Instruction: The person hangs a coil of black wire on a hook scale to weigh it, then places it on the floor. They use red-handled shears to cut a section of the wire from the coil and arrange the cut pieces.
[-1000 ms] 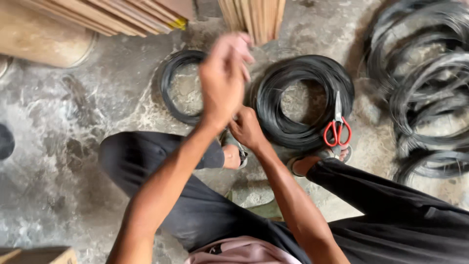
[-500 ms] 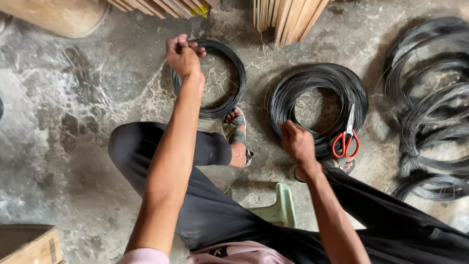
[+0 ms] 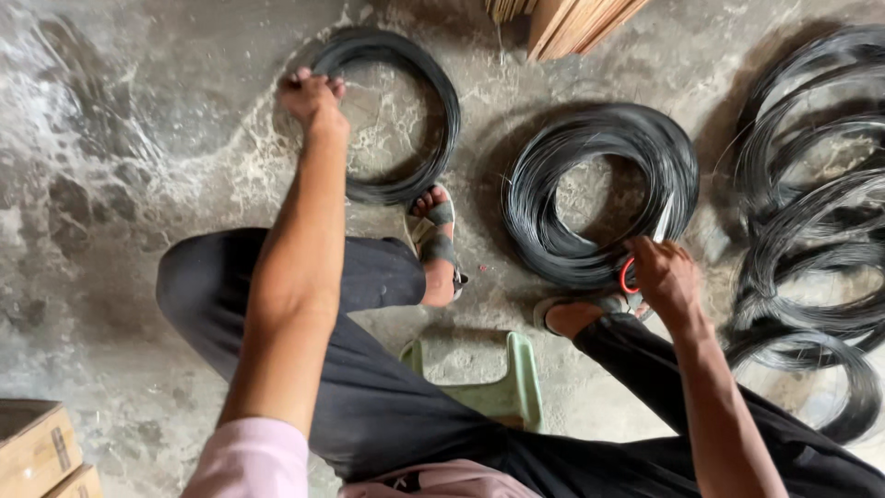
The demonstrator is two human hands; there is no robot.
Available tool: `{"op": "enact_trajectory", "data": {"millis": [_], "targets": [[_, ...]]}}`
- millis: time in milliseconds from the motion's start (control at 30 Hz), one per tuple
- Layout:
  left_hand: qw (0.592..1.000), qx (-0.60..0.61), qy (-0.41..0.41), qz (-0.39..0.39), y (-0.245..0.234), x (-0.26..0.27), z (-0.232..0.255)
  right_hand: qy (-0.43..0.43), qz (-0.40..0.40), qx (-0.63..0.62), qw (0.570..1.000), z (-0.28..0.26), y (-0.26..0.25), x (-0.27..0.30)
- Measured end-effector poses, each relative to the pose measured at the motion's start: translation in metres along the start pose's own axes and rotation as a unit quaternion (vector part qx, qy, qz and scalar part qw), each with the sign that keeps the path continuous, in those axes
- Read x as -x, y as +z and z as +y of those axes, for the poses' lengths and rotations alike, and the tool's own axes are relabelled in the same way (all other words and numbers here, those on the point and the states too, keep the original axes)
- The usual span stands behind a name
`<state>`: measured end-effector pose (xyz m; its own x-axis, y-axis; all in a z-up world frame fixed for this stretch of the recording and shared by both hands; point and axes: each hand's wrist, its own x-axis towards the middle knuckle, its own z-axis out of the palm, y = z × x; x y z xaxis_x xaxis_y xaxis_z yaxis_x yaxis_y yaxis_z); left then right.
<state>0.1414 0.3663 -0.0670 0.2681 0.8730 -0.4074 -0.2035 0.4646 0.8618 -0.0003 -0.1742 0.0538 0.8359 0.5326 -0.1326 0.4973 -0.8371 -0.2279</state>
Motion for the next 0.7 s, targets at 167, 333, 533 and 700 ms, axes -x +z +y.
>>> {"op": "enact_trajectory", "data": {"millis": [167, 333, 533, 700], "targets": [[0.979, -0.191, -0.066, 0.027, 0.029, 0.058, 0.068, 0.220, -0.035, -0.229, 0.948, -0.020, -0.014, -0.023], [0.968, -0.226, -0.097, 0.058, 0.019, 0.022, 0.052, 0.358, 0.151, -0.455, 0.801, -0.057, -0.031, -0.065], [0.914, -0.397, -0.052, 0.067, 0.036, -0.040, 0.067, 0.380, 0.101, -0.617, 0.682, -0.096, -0.003, -0.139], [0.712, -0.666, 0.150, 0.162, 0.023, -0.049, 0.061, 0.394, 0.030, -0.679, 0.619, -0.114, 0.077, -0.183]]}}
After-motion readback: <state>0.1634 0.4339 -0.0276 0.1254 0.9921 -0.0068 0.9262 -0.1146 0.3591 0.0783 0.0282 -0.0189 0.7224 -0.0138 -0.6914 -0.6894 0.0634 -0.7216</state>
